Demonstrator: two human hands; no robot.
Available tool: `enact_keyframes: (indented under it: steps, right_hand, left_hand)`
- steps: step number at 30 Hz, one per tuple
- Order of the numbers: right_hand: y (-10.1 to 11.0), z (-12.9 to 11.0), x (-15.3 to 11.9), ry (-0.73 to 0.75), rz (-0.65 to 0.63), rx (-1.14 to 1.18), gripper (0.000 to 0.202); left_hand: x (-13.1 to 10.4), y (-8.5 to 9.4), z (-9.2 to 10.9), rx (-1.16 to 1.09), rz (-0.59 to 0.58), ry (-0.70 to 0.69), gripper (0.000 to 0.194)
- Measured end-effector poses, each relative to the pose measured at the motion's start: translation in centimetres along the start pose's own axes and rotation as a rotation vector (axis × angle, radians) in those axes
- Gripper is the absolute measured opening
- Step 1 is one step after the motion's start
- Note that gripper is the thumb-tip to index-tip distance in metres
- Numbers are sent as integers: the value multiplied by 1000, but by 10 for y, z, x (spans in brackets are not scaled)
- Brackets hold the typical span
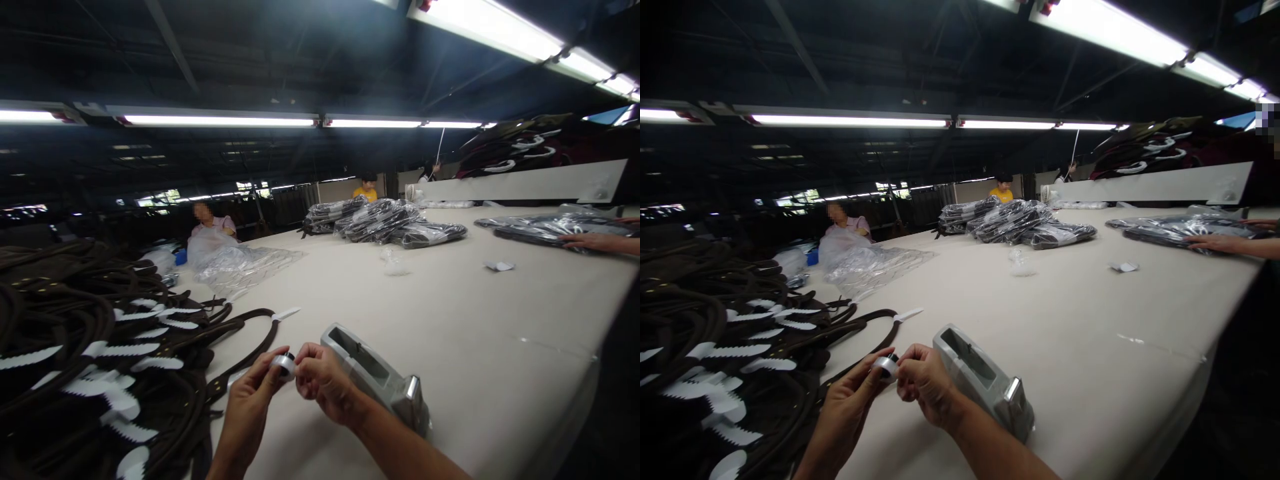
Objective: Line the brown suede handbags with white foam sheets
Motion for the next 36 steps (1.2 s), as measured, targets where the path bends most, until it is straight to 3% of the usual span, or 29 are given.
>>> enact_keyframes:
  steps: [8, 14, 22, 27, 31, 36]
  right_hand:
    - [4, 11, 8, 24, 35, -45, 17]
    - [1, 6, 4, 35, -55, 5, 26]
    - [3, 7, 5, 3, -55, 33, 27]
    - [3, 3, 5, 34, -73, -9, 28]
    - [7, -1, 8, 182, -134, -197, 34]
    - [14, -7, 9, 628, -180, -555, 35]
  left_hand:
    - [0, 0, -1, 2, 10, 27, 49]
    - [2, 0, 6, -99, 87, 56, 54]
    - [1, 3, 3, 1, 38, -61, 46]
    - [-2, -2, 7, -15, 46, 9, 51]
    - [-9, -7, 22, -86, 31, 142, 51]
    - [-14, -7, 32, -42, 72, 167, 48]
Point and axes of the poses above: each hand's wrist, its own x-axis towards the middle knuckle, its own y-axis out of the back of the hand, z = x × y, the point moved 1 cm from there along x, towards the middle knuckle, and after that the axes turned 12 degrees about z, right-handed, at the moved point
